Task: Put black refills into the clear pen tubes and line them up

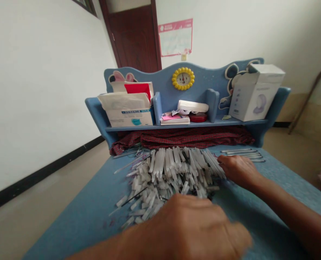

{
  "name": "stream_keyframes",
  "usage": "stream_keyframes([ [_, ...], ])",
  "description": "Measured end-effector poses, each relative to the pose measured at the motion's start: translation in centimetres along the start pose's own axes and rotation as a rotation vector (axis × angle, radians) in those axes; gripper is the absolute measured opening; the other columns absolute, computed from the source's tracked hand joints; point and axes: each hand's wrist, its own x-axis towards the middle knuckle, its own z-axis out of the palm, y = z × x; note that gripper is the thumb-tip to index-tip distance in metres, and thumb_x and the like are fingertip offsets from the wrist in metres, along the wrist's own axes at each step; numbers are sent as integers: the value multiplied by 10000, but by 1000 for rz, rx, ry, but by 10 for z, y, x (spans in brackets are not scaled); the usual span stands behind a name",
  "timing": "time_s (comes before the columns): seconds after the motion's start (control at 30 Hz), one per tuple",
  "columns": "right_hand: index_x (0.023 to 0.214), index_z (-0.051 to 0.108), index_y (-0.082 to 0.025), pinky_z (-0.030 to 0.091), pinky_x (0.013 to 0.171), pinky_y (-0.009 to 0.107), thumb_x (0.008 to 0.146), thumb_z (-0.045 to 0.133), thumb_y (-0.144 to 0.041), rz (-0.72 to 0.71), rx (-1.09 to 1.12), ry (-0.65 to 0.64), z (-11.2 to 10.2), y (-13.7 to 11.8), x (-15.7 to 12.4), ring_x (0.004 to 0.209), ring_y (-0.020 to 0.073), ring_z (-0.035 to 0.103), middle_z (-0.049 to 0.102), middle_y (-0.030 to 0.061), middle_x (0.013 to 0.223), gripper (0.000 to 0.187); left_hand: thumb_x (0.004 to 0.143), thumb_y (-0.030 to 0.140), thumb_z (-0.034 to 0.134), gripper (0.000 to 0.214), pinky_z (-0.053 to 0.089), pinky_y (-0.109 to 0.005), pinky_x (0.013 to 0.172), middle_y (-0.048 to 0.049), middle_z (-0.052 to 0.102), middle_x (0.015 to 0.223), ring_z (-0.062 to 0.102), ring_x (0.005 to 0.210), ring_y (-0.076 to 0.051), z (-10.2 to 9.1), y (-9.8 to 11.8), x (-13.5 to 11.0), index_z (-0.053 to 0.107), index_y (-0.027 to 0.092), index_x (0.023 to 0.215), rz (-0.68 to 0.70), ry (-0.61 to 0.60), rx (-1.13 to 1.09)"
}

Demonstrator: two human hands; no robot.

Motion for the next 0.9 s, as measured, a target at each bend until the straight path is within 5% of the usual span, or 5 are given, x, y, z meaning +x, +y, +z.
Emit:
stream_keyframes([
  [0.07,897,642,-200,344,553,267,873,380,-253,8,51,-34,0,2,1,732,242,659,695,102,763,268,857,259,499,221,447,-289,685,-71,672,748,612,689,-203,-22,-1,26,703,258,944,91,-48,199],
  [0.2,813,655,-201,358,588,264,848,428,-295,-7,109,-104,1,-1,2,760,225,653,693,89,769,248,874,188,476,225,436,-259,653,-71,681,751,624,689,-188,-43,-20,56,696,187,917,118,52,423],
  [0.37,826,655,-191,367,595,280,835,455,-342,48,158,-150,-1,-3,2,772,239,652,694,105,793,251,835,175,532,175,438,-237,667,-51,706,781,641,706,-177,-42,-42,60,706,194,838,81,148,433],
  [0.63,739,666,-138,381,575,284,806,479,-335,111,271,-254,8,8,11,734,248,651,689,147,778,280,841,148,507,180,433,-218,660,-29,690,758,628,692,-143,-46,-49,62,686,143,814,27,145,460],
  [0.9,660,616,-147,347,414,209,752,533,-266,160,507,-362,14,12,12,400,136,557,602,32,458,172,845,147,503,175,426,-200,619,-14,670,726,616,674,-124,-44,-53,61,671,140,793,-4,109,495],
])
